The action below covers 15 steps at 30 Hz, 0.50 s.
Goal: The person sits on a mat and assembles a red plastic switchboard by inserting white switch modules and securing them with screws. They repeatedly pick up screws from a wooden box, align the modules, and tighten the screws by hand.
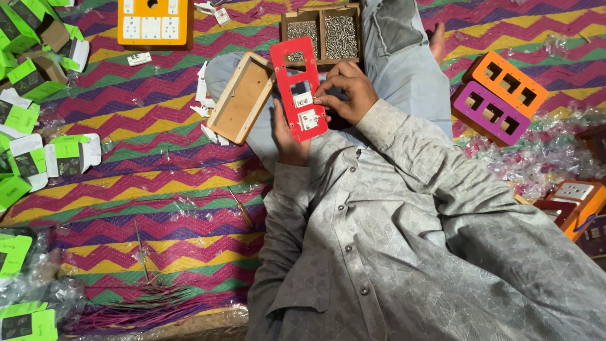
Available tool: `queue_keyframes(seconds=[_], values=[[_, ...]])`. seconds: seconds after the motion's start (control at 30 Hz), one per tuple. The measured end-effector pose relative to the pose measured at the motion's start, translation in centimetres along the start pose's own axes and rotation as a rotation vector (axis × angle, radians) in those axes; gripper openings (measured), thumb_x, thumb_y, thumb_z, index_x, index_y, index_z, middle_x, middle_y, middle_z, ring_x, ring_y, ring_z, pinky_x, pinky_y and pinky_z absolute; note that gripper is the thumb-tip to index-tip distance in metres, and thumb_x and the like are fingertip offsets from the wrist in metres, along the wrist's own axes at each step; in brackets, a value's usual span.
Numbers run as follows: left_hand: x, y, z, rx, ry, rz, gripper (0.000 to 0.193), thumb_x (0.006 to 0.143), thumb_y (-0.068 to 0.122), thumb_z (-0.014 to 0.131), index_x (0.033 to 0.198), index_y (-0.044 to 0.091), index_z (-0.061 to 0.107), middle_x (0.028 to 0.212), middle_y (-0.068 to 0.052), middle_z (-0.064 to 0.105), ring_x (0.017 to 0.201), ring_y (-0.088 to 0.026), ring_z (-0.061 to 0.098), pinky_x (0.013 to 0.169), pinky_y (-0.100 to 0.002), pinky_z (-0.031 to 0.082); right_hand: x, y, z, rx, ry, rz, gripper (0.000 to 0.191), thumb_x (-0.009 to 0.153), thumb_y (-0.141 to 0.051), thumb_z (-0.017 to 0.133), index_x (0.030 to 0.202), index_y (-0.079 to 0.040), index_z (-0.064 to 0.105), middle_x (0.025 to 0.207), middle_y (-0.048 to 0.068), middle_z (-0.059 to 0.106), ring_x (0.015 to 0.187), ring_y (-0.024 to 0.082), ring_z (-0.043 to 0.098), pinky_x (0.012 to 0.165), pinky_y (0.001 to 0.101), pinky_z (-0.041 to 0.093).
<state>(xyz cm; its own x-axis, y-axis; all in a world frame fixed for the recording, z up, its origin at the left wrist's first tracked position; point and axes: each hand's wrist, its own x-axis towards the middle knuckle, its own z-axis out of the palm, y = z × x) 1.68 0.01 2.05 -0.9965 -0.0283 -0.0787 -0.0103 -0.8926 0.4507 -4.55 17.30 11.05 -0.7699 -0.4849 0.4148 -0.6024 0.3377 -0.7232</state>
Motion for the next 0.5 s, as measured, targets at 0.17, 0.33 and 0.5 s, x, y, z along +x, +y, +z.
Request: queue_keyframes(seconds=[0.17, 0.33, 0.5], values=[[1.0, -1.5, -1.7, 0.095, -0.123, 0.138, 0.055, 0.120, 0.047, 0.034, 0.138, -0.003, 0.050, 0.126, -0.016, 0.060, 0.116, -0.026, 0.059, 0.107, -0.041, 0.047, -0.4, 1.3, 0.6, 0.229, -0.065, 0.126, 0.017, 0.105, -0.019, 0.069, 0.119, -0.009, 0.070, 0.112, 0.003, 0.066, 0.109, 0.016, 0.062, 0.094, 0.0319, 0.049], [0.8, -2.2, -1.0, 0.208, -0.162, 0.229, 0.031, 0.114, 0.025, 0.041, 0.135, 0.002, 0.046, 0.133, -0.013, 0.055, 0.127, -0.021, 0.054, 0.117, -0.039, 0.041, -1.1, 2.8, 1.3, 0.300, -0.043, 0.349, 0.038, 0.101, -0.018, 0.069, 0.135, -0.004, 0.060, 0.112, 0.006, 0.074, 0.103, 0.011, 0.069, 0.089, 0.0288, 0.056], [0.1, -0.9, 0.9, 0.198, -0.078, 0.131, 0.028, 0.110, 0.016, 0.049, 0.134, 0.003, 0.043, 0.132, -0.016, 0.058, 0.121, -0.021, 0.060, 0.105, -0.037, 0.050, -0.3, 3.2, 1.2, 0.742, -0.032, 0.388, 0.034, 0.105, -0.011, 0.066, 0.136, 0.000, 0.058, 0.113, 0.008, 0.072, 0.103, 0.014, 0.071, 0.092, 0.0293, 0.058]])
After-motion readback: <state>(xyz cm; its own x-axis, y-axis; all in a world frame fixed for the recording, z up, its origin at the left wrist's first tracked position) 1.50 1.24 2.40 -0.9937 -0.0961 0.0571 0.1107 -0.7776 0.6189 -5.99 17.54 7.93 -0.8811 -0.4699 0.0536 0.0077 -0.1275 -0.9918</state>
